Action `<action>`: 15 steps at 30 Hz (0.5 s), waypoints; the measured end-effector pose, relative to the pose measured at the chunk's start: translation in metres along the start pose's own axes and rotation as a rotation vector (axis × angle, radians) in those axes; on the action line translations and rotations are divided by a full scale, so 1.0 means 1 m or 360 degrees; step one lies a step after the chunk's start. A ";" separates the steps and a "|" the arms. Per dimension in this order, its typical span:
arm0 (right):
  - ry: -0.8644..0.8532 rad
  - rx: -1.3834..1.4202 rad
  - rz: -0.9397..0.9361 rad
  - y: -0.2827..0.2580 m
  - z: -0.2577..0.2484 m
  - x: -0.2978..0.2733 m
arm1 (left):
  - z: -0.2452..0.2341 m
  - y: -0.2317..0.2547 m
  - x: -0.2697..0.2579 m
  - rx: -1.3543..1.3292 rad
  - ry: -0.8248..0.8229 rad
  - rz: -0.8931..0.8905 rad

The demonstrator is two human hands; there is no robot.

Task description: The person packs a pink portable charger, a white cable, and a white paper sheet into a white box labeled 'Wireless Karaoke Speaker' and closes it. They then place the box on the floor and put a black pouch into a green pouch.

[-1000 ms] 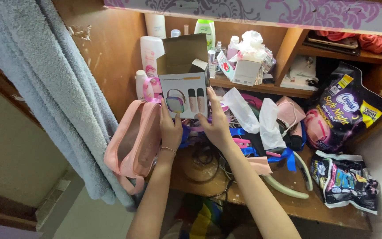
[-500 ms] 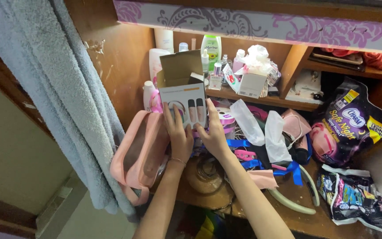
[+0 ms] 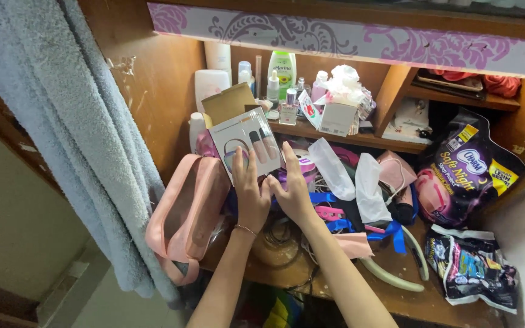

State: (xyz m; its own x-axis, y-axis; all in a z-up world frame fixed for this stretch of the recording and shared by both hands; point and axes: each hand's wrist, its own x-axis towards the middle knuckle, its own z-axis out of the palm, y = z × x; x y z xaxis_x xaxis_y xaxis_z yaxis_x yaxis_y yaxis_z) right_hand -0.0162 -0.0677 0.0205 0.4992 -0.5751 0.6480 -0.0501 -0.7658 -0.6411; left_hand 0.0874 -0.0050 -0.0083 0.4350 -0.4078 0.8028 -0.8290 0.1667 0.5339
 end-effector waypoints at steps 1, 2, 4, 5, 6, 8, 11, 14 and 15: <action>0.0001 -0.0003 0.0006 0.000 -0.002 -0.001 | 0.000 0.004 -0.002 -0.0004 -0.0005 -0.0002; 0.0005 -0.0016 0.0004 -0.001 -0.005 -0.002 | 0.000 0.008 -0.003 -0.0004 -0.0018 -0.0046; 0.0014 -0.0028 0.0004 -0.002 -0.010 -0.004 | -0.001 0.014 -0.005 -0.0005 -0.0036 -0.0086; 0.0020 -0.0045 0.0003 -0.002 -0.012 -0.005 | 0.000 0.016 -0.006 0.0004 -0.0061 -0.0094; 0.0026 -0.0062 0.0001 -0.002 -0.014 -0.005 | 0.000 0.018 -0.006 0.0013 -0.0086 -0.0103; 0.0030 -0.0059 -0.0005 -0.003 -0.018 -0.008 | 0.003 0.019 -0.008 0.0009 -0.0112 -0.0108; 0.0034 -0.0072 -0.0015 -0.007 -0.023 -0.013 | 0.005 0.021 -0.011 0.0010 -0.0151 -0.0121; 0.0047 -0.0098 -0.0018 -0.009 -0.030 -0.017 | 0.007 0.026 -0.014 0.0014 -0.0177 -0.0127; 0.0054 -0.0103 -0.0022 -0.010 -0.031 -0.019 | 0.008 0.028 -0.016 0.0020 -0.0182 -0.0128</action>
State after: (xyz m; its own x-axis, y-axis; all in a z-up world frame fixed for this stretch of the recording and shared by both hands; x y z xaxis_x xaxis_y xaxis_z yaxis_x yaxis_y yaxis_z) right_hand -0.0523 -0.0583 0.0269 0.4708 -0.5728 0.6710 -0.0995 -0.7902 -0.6048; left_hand 0.0548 -0.0010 -0.0086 0.4579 -0.5192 0.7217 -0.7978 0.1183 0.5913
